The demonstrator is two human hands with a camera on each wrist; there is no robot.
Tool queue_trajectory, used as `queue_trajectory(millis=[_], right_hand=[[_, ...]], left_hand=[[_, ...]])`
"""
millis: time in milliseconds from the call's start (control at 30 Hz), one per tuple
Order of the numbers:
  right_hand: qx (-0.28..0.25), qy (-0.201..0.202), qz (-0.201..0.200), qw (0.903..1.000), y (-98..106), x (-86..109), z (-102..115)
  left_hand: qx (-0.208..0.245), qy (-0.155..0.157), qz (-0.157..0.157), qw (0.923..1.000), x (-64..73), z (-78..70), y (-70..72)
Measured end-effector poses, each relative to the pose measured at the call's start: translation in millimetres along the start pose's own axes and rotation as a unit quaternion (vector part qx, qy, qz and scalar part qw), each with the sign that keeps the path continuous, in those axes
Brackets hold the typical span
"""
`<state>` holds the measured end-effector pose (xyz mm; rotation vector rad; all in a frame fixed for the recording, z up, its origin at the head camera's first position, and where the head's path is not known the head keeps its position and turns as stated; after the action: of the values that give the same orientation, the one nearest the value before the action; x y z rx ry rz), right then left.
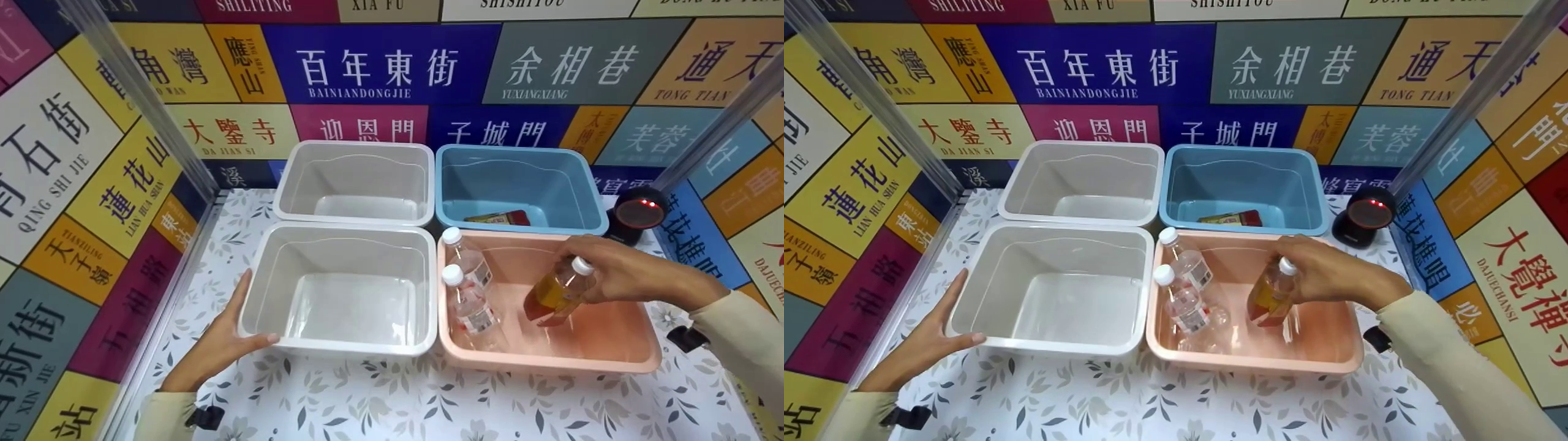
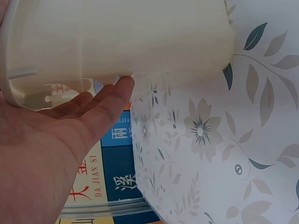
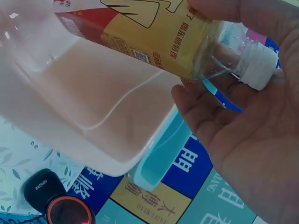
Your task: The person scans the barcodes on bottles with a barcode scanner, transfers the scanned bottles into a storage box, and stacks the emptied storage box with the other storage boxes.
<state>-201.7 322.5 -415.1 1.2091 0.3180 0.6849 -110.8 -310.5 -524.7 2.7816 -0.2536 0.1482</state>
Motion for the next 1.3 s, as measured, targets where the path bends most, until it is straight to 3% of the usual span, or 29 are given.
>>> queue_trajectory(millis=[200, 433, 767, 967, 1300], right_hand=[[-0.004, -0.016, -0.025, 0.9996, 8.9, 7.2, -6.1], [-0.033, -0.056, -0.024, 0.9976, 15.7, 18.1, -11.3], [0.018, -0.065, -0.110, 0.9917, 30.6, 33.7, -20.8], [0.029, -0.090, -0.151, 0.9839, 35.5, 43.1, -31.9], [0.023, -0.137, -0.167, 0.9762, 37.3, 57.0, -41.5]], left_hand=[[0.008, -0.002, -0.001, 1.0000, -0.2, 1.0, 0.2], [0.013, -0.006, 0.004, 0.9999, 0.0, 1.0, -0.1], [0.032, -0.013, 0.006, 0.9994, -0.1, 0.5, -1.5], [0.030, -0.008, 0.005, 0.9995, 0.0, 0.4, -1.8], [0.023, -0.013, 0.005, 0.9996, -0.6, 0.8, -1.2]])
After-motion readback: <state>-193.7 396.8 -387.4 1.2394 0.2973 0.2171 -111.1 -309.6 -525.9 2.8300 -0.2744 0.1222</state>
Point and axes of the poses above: each hand's wrist, its own x-axis away from the middle knuckle, its own y-axis out of the back of the hand, z = x × y, the point moved 3 cm from there along -x, towards the middle knuckle, and after that the axes turned 6 degrees about x, right-handed, at the moved point
